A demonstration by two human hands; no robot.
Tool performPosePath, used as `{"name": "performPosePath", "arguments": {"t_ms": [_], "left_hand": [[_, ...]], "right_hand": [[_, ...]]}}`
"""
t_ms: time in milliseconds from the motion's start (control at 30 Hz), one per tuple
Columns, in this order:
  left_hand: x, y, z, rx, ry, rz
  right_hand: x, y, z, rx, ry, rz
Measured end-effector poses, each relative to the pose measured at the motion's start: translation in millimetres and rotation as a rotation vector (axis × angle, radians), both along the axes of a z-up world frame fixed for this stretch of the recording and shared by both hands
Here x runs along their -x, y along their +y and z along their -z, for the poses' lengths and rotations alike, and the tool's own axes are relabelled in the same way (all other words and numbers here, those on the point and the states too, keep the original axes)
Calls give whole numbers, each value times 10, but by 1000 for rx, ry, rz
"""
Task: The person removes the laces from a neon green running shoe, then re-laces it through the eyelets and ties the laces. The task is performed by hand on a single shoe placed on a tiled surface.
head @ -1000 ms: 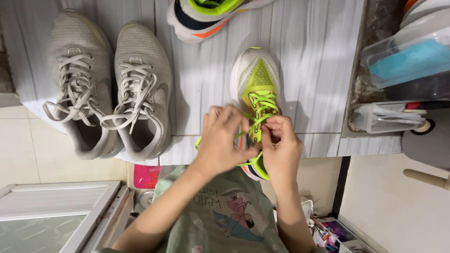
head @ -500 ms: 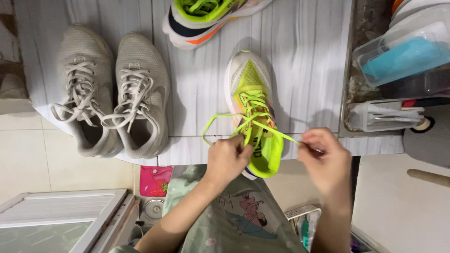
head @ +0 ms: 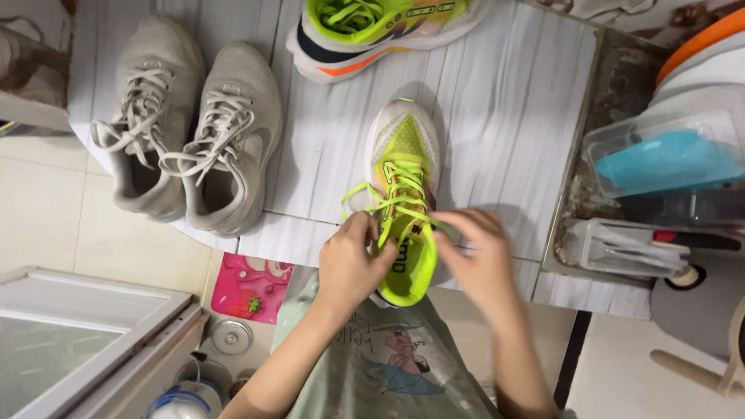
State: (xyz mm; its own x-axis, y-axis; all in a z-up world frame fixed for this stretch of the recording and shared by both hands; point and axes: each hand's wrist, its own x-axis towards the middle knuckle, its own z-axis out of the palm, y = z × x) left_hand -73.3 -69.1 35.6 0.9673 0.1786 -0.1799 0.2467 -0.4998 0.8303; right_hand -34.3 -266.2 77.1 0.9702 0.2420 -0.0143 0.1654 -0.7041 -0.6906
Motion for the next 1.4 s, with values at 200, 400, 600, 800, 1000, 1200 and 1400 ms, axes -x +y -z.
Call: {"name": "performPosePath", "arguments": {"t_ms": [200,400,600,800,1000,1200,1400], "left_hand": [[-44,-160,88,-47,15,-91],[-21,-189,147,-26,-6,-173],[-12,-201,178,-21,-28,-196],[-14,-210,147,-25,-13,-215],[-32,-262,69,-33,-22,-253],[-57,-256,63,-27,-16,-227],[-72,-212,75,5,-25,-200]], "right_hand": [[-186,521,210,270,-312,-147],[-86,196,80,88,-353,-219],[128,-504,-242,136,-331,-79],[171,-959,-370,340,-146,56],[76,-541,-257,159,-185,-109],[-153,222,131,166,-262,-192],[-178,224,93,112,-233,-178]]}}
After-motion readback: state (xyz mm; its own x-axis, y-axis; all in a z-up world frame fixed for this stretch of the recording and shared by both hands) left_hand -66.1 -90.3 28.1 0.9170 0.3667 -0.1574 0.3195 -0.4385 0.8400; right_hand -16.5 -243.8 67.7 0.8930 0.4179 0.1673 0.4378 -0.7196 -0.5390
